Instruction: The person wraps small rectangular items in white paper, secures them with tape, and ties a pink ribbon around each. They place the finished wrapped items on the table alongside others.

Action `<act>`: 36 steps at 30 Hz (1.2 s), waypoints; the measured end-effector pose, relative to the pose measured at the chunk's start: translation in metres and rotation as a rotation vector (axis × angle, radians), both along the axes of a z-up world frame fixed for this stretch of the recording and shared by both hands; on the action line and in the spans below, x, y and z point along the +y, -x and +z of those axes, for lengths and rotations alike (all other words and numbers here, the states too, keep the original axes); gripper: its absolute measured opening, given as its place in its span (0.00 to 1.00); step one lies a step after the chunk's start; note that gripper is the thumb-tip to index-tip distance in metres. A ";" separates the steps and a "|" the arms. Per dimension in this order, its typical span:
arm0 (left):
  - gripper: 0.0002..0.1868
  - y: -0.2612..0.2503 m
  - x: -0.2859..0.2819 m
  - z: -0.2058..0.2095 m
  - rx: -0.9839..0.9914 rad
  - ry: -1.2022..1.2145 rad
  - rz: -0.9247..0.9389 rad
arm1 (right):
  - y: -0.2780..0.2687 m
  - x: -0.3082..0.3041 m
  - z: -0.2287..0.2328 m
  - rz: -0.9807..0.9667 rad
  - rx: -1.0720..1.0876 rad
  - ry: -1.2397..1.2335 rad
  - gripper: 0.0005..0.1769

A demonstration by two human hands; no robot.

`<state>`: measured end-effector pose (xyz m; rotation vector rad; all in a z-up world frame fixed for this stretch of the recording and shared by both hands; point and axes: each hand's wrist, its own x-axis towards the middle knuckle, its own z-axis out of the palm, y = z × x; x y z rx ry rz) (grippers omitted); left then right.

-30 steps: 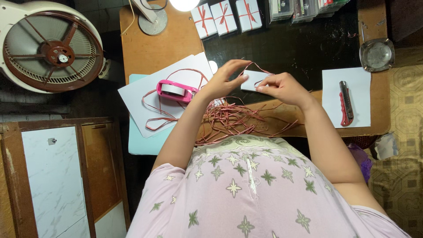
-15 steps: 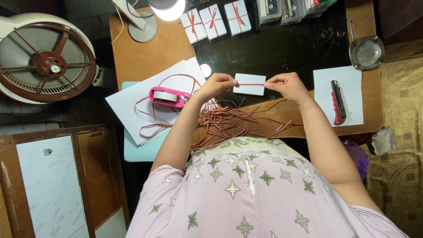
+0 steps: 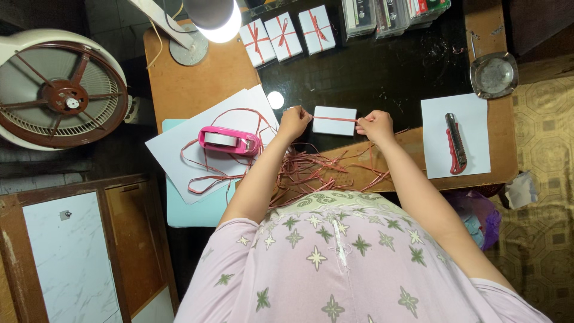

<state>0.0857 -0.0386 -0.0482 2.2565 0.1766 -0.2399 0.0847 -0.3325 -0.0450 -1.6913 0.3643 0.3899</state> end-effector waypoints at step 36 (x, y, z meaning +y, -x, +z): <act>0.11 0.029 -0.022 0.018 0.658 1.080 0.565 | 0.016 0.007 0.019 -0.271 0.345 -0.555 0.08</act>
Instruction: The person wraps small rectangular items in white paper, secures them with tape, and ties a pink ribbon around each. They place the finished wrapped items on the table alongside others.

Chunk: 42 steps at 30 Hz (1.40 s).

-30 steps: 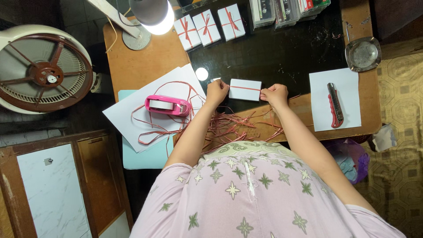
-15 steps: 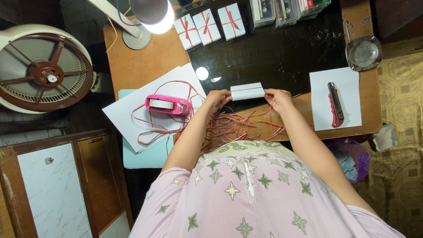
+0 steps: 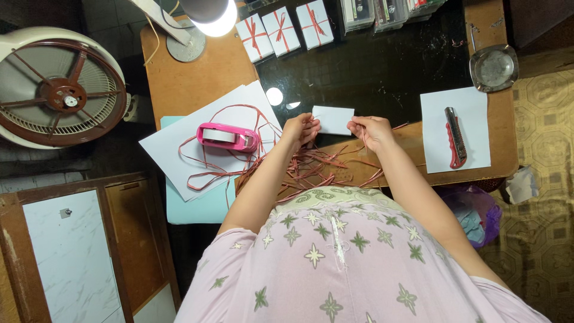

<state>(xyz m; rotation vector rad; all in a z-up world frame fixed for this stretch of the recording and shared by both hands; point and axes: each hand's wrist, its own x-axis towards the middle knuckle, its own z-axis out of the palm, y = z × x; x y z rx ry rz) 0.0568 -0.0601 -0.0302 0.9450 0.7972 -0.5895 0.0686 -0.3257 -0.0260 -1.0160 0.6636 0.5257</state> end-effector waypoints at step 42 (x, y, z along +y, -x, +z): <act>0.13 -0.028 0.006 0.077 -1.024 -1.238 -0.352 | 0.054 0.032 0.185 0.361 -0.913 1.124 0.10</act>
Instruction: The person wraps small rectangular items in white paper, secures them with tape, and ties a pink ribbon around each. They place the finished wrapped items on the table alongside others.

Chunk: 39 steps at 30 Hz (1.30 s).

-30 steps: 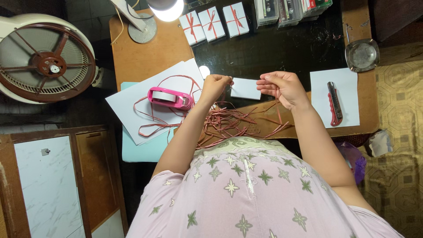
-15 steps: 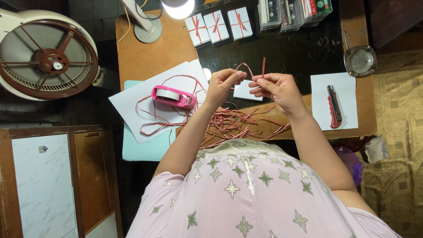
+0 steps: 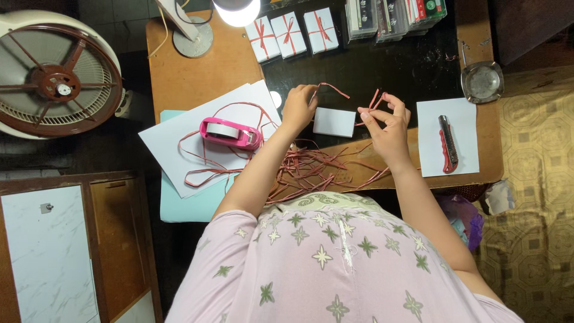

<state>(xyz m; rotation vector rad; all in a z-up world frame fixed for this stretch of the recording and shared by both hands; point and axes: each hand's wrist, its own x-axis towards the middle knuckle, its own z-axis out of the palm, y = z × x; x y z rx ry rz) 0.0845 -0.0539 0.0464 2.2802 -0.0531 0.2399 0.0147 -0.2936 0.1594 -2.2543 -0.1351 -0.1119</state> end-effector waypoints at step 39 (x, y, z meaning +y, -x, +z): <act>0.05 0.046 -0.034 0.103 -0.002 0.697 0.109 | -0.035 0.003 0.027 0.448 -0.196 -0.074 0.09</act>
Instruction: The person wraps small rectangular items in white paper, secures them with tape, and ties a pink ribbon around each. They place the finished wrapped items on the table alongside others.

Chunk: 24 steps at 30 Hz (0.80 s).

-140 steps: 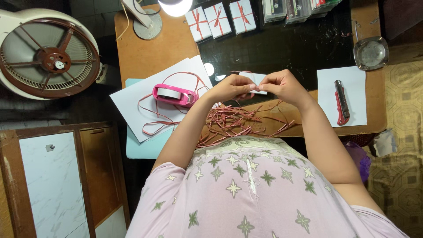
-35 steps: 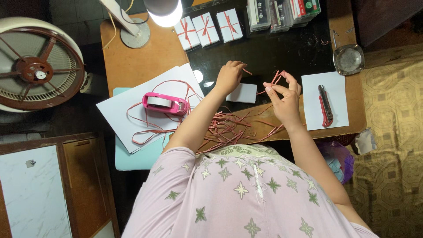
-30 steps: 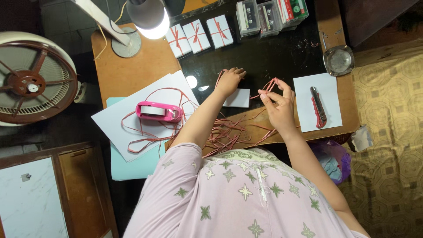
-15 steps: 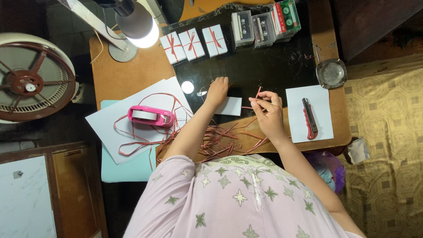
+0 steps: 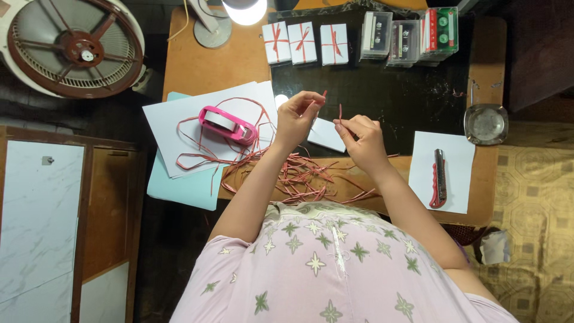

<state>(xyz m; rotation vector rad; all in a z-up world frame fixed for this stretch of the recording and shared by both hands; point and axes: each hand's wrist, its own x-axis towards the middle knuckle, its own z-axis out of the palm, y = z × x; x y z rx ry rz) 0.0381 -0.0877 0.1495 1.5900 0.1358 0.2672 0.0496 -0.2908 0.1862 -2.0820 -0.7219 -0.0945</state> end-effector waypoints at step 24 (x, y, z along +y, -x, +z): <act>0.10 0.018 -0.028 0.010 -0.038 -0.110 0.068 | 0.003 -0.003 -0.028 0.095 0.039 0.005 0.08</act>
